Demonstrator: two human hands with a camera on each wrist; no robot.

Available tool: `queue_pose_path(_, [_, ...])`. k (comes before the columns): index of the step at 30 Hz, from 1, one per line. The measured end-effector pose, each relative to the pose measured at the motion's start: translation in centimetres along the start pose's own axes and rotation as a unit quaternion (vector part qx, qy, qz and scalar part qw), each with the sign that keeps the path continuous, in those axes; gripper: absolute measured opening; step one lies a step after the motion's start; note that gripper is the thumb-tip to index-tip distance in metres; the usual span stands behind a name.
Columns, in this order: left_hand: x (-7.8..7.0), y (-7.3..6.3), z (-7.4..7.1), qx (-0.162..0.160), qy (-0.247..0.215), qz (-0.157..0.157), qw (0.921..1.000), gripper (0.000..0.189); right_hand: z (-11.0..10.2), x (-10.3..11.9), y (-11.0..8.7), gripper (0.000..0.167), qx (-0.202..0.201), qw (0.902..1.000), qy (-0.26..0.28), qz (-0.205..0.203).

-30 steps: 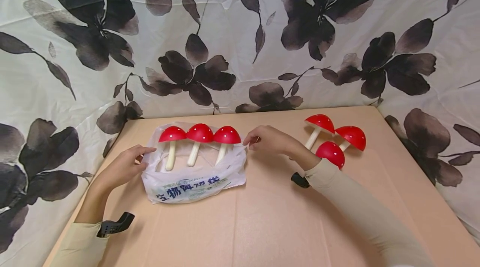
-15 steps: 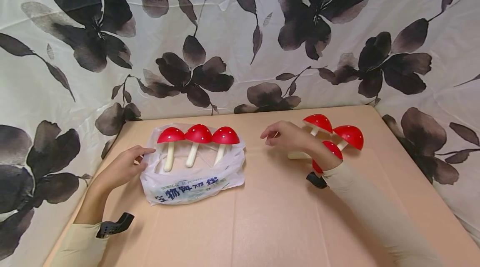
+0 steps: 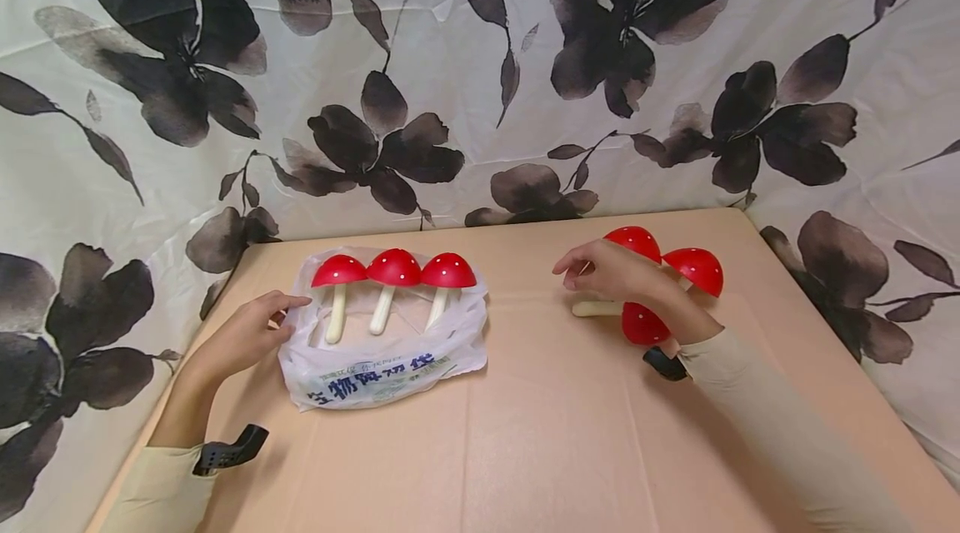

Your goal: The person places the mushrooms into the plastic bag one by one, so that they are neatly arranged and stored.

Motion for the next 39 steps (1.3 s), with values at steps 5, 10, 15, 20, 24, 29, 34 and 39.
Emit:
queue_pose_path(5, [0.1,0.0,0.1,0.0,-0.001,0.001,1.0,0.041,-0.2,-1.2,-0.4,0.037,0.005,0.9999,-0.009,0.0])
queue_pose_path(10, [0.2,0.0,0.1,0.002,-0.002,-0.003,1.0,0.041,-0.1,-2.0,-0.6,0.037,0.018,0.9993,-0.032,-0.004])
queue_pose_path(15, [0.3,0.0,0.1,0.001,-0.001,-0.002,1.0,0.041,0.3,-2.3,-0.6,0.035,0.023,0.9965,-0.08,-0.005])
queue_pose_path(20, [0.3,-0.1,0.1,0.0,-0.003,0.0,1.0,0.041,0.7,-2.3,-0.6,0.033,0.032,0.9922,-0.117,0.031])
queue_pose_path(24, [0.4,-0.2,0.2,0.0,-0.006,0.0,1.0,0.041,1.2,-2.0,-0.6,0.03,0.041,0.9889,-0.136,0.046])
queue_pose_path(29, [0.4,-0.3,0.1,0.001,-0.009,-0.005,1.0,0.041,1.4,-1.4,-0.7,0.03,0.075,0.985,-0.151,0.036])
queue_pose_path(34, [0.5,-0.4,0.1,0.001,-0.01,-0.005,0.9999,0.041,1.2,-0.8,-0.6,0.031,0.116,0.9815,-0.152,0.01])
queue_pose_path(39, [0.6,-0.5,0.0,0.001,-0.01,0.0,0.9999,0.04,1.0,-0.2,-0.2,0.034,0.087,0.981,-0.172,-0.025])
Point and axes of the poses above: each hand's wrist, its own y-axis towards the middle knuckle, its own z-axis out of the palm, x = y × z, the point moved 1 cm from there along y, towards the middle knuckle, and after that the axes turned 8 degrees about -y, right-handed, at the moved point
